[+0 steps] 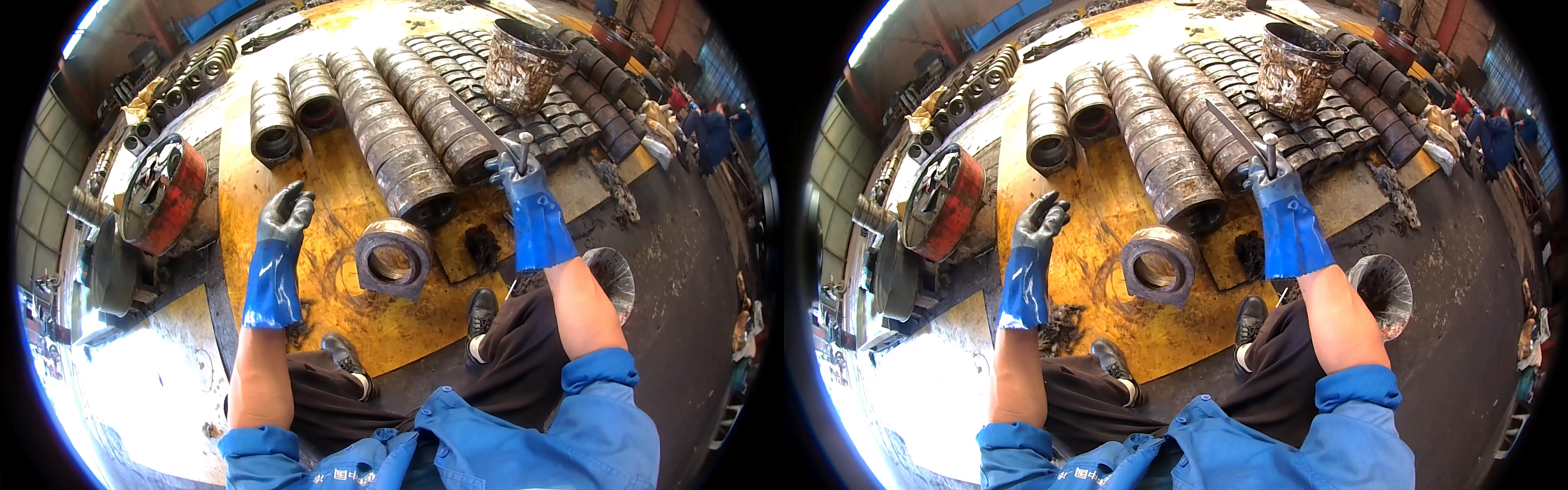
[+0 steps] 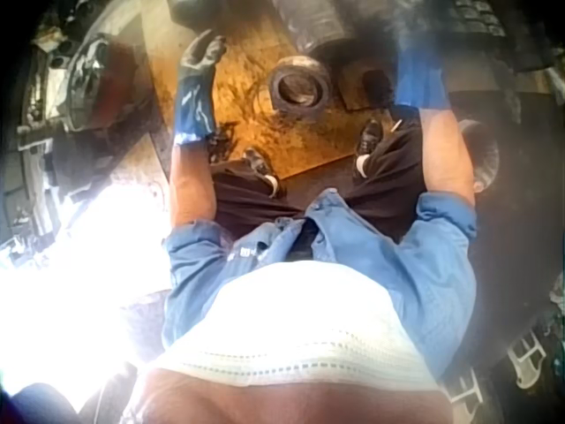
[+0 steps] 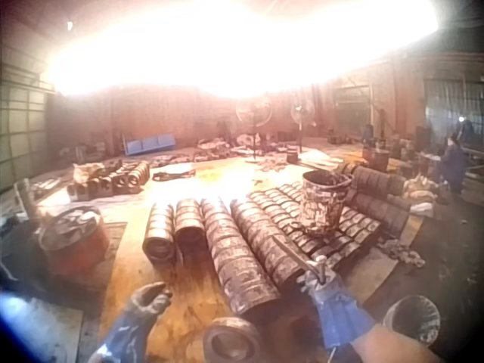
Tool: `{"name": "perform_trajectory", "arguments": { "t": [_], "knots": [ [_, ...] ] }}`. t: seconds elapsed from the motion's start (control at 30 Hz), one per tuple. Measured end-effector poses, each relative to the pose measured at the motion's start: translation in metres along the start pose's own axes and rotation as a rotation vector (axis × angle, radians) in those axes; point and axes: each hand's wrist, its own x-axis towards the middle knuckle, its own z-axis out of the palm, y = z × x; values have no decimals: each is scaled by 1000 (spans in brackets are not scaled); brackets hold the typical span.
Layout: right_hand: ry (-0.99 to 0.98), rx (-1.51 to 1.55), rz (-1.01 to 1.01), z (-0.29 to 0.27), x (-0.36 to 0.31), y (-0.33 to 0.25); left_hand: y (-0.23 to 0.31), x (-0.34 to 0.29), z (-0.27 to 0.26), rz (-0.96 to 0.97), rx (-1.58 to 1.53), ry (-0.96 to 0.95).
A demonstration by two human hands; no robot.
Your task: The person uses a hammer and a metal tool to pry a ring from a circular component. They clean the ring and the component with a cloth and the tool.
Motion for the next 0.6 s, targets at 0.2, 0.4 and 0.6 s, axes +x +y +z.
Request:
{"name": "perform_trajectory", "arguments": {
  "t": [0.2, 0.4, 0.6],
  "knots": [
    [30, 6, 50, 0, -4, -11, -1, 1, 0, -16, -11, 6],
    [24, -124, 7, -13, 6, 17, 0, 1, 7, -19, 1, -1],
    [40, 150, 25, -5, -7, -10, 1, 0, 3, -14, -34, 4]
  ]
}}
